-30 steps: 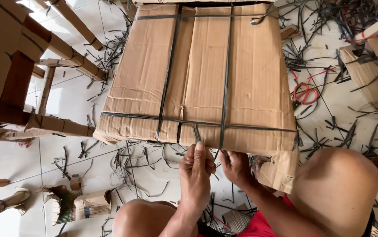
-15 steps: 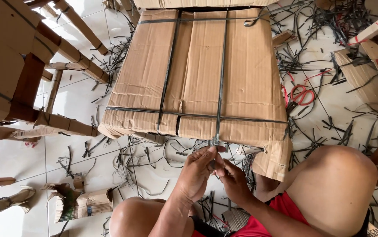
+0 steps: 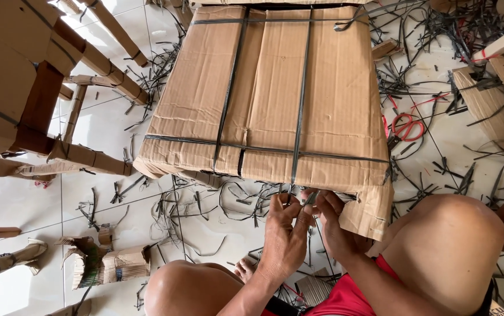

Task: Wrapping wooden chairs in protective cardboard and securing them with plastic ties for shipping or storage.

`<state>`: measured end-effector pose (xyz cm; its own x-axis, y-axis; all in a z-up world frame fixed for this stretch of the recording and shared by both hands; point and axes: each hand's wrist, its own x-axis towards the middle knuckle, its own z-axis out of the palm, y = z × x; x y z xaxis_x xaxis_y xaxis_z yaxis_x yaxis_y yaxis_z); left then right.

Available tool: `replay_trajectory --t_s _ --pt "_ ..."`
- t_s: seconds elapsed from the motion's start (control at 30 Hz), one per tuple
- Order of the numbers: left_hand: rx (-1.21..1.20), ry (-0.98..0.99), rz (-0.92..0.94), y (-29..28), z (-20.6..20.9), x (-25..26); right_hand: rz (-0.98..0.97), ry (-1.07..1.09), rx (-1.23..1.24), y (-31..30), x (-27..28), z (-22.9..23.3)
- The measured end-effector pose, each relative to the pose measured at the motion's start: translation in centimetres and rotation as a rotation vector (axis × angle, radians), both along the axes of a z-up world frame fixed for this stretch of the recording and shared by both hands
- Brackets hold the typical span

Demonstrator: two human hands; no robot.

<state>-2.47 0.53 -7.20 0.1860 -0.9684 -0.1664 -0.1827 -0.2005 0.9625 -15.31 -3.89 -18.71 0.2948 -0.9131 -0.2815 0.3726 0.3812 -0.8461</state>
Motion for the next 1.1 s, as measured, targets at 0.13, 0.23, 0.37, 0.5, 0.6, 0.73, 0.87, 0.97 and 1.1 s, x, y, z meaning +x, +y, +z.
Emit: replay_trajectory --t_s 0.13,0.23,0.37,0.5,0.6,0.73,0.87,0.97,1.1 --pt "-0.053 0.151 0.06 0.1 -1.4 0.1 0.02 -0.017 -0.11 -0.4 0.5 0.8" --pt "-0.041 0.479 0.199 0.0 -2.8 0.5 0.053 -0.011 -0.15 -0.3 1.4 2.3" --pt "0.033 0.944 0.358 -0.1 -3.6 1.4 0.087 -0.003 -0.071 -0.4 2.0 4.0" --pt "0.082 0.937 0.381 0.1 -4.7 2.2 0.061 0.003 0.009 -0.7 2.8 5.2" --pt "0.083 0.923 0.412 0.2 -4.6 2.5 0.056 0.065 -0.009 -0.6 3.1 5.1" --pt "-0.003 0.812 0.424 0.4 -4.1 2.2 0.038 0.037 -0.028 0.1 3.5 4.9" --pt "0.011 0.584 0.461 0.3 -2.1 2.8 0.05 0.021 -0.064 0.6 3.6 4.4" --pt "-0.023 0.365 0.395 -0.1 -1.8 3.0 0.082 -0.118 0.051 0.5 3.4 3.5" --pt "-0.044 0.166 0.305 -0.4 -1.2 3.8 0.097 -0.087 -0.007 0.7 2.8 3.7"
